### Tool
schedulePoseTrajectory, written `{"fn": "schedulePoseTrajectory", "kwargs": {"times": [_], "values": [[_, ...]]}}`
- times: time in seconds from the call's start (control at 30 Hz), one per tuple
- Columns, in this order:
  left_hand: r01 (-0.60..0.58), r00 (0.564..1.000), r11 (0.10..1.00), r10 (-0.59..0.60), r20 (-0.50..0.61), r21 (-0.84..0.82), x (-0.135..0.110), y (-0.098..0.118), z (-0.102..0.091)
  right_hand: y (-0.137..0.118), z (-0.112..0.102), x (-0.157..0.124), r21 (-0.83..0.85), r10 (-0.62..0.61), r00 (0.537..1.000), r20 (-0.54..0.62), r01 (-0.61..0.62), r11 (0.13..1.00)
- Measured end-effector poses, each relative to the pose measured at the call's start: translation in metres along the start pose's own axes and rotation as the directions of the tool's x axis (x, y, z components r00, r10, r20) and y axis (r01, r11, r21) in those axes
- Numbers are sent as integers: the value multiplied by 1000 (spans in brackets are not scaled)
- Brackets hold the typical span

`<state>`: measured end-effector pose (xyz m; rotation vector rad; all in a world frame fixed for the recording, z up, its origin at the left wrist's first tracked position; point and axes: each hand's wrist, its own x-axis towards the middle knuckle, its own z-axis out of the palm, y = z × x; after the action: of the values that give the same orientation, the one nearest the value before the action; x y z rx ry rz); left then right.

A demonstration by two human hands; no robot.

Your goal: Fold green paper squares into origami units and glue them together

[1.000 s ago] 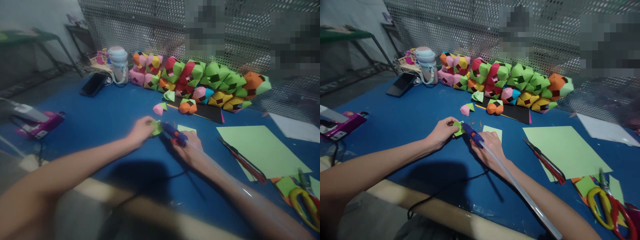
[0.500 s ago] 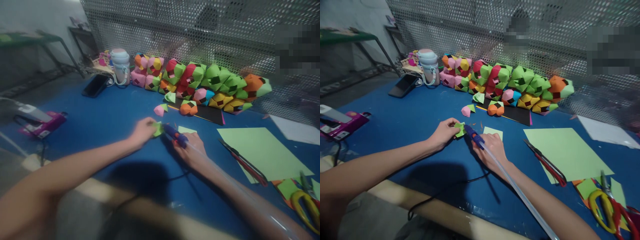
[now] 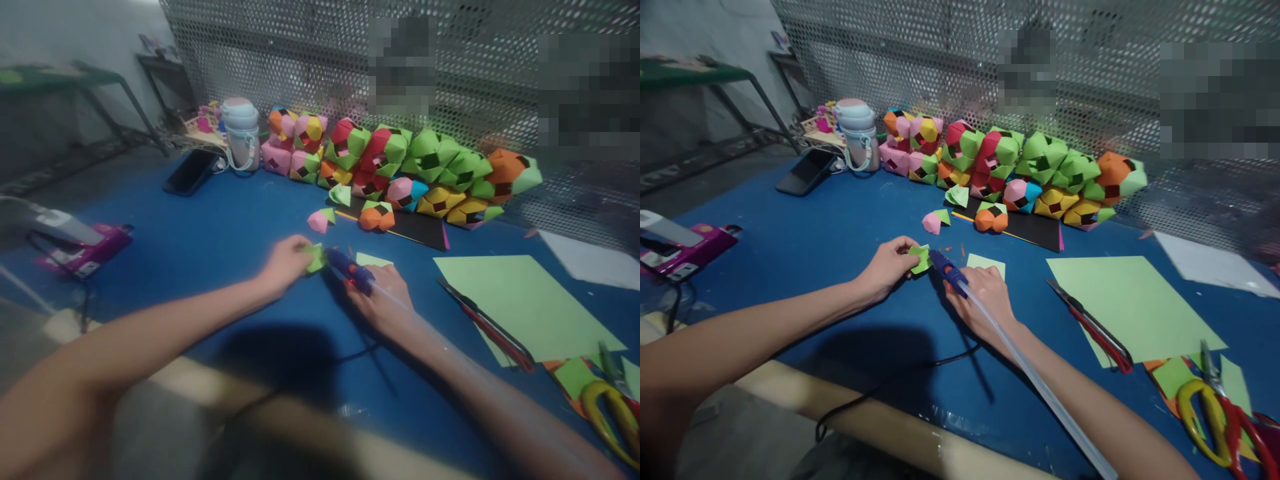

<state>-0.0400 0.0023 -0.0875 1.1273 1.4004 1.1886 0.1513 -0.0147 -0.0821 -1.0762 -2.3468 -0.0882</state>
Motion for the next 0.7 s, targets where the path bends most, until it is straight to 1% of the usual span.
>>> {"fn": "schedulePoseTrajectory", "kwargs": {"times": [0.2,0.33,0.47,0.57,0.63,0.7], "values": [[-7,1000,1000,7,2,17,0,0,0,0,0,0,18,-27,999,-20,27,999],[0,1000,1000,0,10,6,1,0,0,0,1,-1,11,6,1000,0,-6,1000],[-1,1000,1000,1,7,3,0,0,0,0,0,-2,23,3,1000,17,-3,1000],[-3,1000,1000,3,8,-4,0,1,0,0,-1,-1,12,36,999,40,-37,999],[0,1000,1000,0,10,-7,0,1,0,0,-2,-1,19,56,998,37,-57,998],[1,1000,1000,-1,9,-1,0,1,0,0,-2,0,31,52,998,26,-53,998]]}}
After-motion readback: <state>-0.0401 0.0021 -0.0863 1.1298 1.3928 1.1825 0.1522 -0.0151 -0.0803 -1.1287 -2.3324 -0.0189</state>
